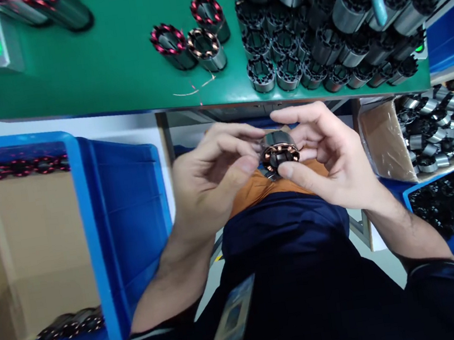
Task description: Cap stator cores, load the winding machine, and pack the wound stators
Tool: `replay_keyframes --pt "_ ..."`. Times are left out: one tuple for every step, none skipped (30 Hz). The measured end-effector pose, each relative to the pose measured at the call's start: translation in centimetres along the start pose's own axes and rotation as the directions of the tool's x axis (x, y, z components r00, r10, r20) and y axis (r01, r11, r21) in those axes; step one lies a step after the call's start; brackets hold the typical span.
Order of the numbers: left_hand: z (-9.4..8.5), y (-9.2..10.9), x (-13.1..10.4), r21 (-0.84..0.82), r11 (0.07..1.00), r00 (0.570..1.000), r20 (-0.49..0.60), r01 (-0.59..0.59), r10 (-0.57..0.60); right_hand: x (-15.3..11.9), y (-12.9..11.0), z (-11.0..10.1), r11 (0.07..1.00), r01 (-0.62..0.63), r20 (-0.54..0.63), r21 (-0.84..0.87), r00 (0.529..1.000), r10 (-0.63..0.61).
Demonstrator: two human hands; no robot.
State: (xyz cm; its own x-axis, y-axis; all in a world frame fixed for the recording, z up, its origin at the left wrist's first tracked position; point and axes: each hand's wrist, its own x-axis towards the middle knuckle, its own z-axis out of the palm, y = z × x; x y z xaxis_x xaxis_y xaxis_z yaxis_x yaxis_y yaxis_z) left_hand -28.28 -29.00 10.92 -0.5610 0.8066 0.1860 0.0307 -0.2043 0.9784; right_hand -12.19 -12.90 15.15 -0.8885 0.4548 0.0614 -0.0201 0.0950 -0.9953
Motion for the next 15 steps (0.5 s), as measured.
replay_keyframes --pt "0.0 -0.6 -0.2 -0.043 0.997 0.998 0.011 0.059 -0.058 -0.2 0.0 -0.2 1.0 -0.003 0.035 0.019 0.999 0.002" --pt "0.0 -1.2 -0.3 -0.079 0.991 0.994 0.006 0.105 -0.105 -0.4 0.1 -0.4 0.999 -0.006 0.066 0.041 0.998 0.003" --pt "-0.2 -1.6 -0.5 -0.102 0.986 0.99 -0.014 0.135 -0.137 -0.6 0.1 -0.6 0.998 -0.016 0.089 0.057 0.996 0.011" --pt "-0.4 -1.8 -0.5 -0.108 0.983 0.987 -0.039 0.148 -0.153 -0.8 0.2 -0.7 0.998 -0.026 0.098 0.061 0.995 0.02" --pt "-0.6 -1.9 -0.6 -0.098 0.985 0.988 -0.052 0.142 -0.147 -1.1 0.2 -0.8 0.998 -0.035 0.097 0.053 0.995 0.03" --pt "-0.9 -1.7 -0.6 -0.078 0.99 0.992 -0.045 0.115 -0.118 -1.2 0.3 -0.9 0.999 -0.043 0.094 0.033 0.995 0.04" --pt "-1.1 -1.3 -0.5 -0.05 0.996 0.997 -0.017 0.075 -0.076 -1.4 0.3 -0.9 0.999 -0.054 0.094 0.005 0.994 0.054" --pt "-1.3 -0.7 -0.4 -0.019 0.999 0.999 0.02 0.029 -0.029 -1.4 0.3 -0.9 0.998 -0.066 0.1 -0.024 0.993 0.068" --pt "-1.4 -0.1 -0.3 0.013 1.0 0.998 0.055 -0.013 0.013 -1.5 0.4 -1.0 0.996 -0.073 0.117 -0.048 0.99 0.078" --pt "-1.5 0.5 -0.2 0.044 0.998 0.996 0.081 -0.048 0.045 -1.4 0.4 -1.0 0.995 -0.074 0.138 -0.064 0.987 0.082" --pt "-1.5 1.0 0.0 0.073 0.995 0.993 0.097 -0.074 0.066 -1.4 0.4 -1.0 0.994 -0.073 0.159 -0.079 0.984 0.085" --pt "-1.4 1.5 0.0 0.1 0.991 0.991 0.107 -0.087 0.076 -1.3 0.4 -1.0 0.995 -0.058 0.174 -0.087 0.982 0.072" --pt "-1.3 1.8 0.1 0.12 0.988 0.99 0.117 -0.097 0.083 -1.3 0.4 -1.0 0.995 -0.04 0.184 -0.092 0.981 0.057" --pt "-1.1 1.8 0.1 0.131 0.986 0.988 0.129 -0.104 0.087 -1.3 0.5 -1.0 0.995 -0.024 0.187 -0.095 0.981 0.042" --pt "-1.0 1.7 0.0 0.134 0.985 0.987 0.138 -0.107 0.088 -1.3 0.6 -0.9 0.995 -0.016 0.185 -0.095 0.982 0.034"
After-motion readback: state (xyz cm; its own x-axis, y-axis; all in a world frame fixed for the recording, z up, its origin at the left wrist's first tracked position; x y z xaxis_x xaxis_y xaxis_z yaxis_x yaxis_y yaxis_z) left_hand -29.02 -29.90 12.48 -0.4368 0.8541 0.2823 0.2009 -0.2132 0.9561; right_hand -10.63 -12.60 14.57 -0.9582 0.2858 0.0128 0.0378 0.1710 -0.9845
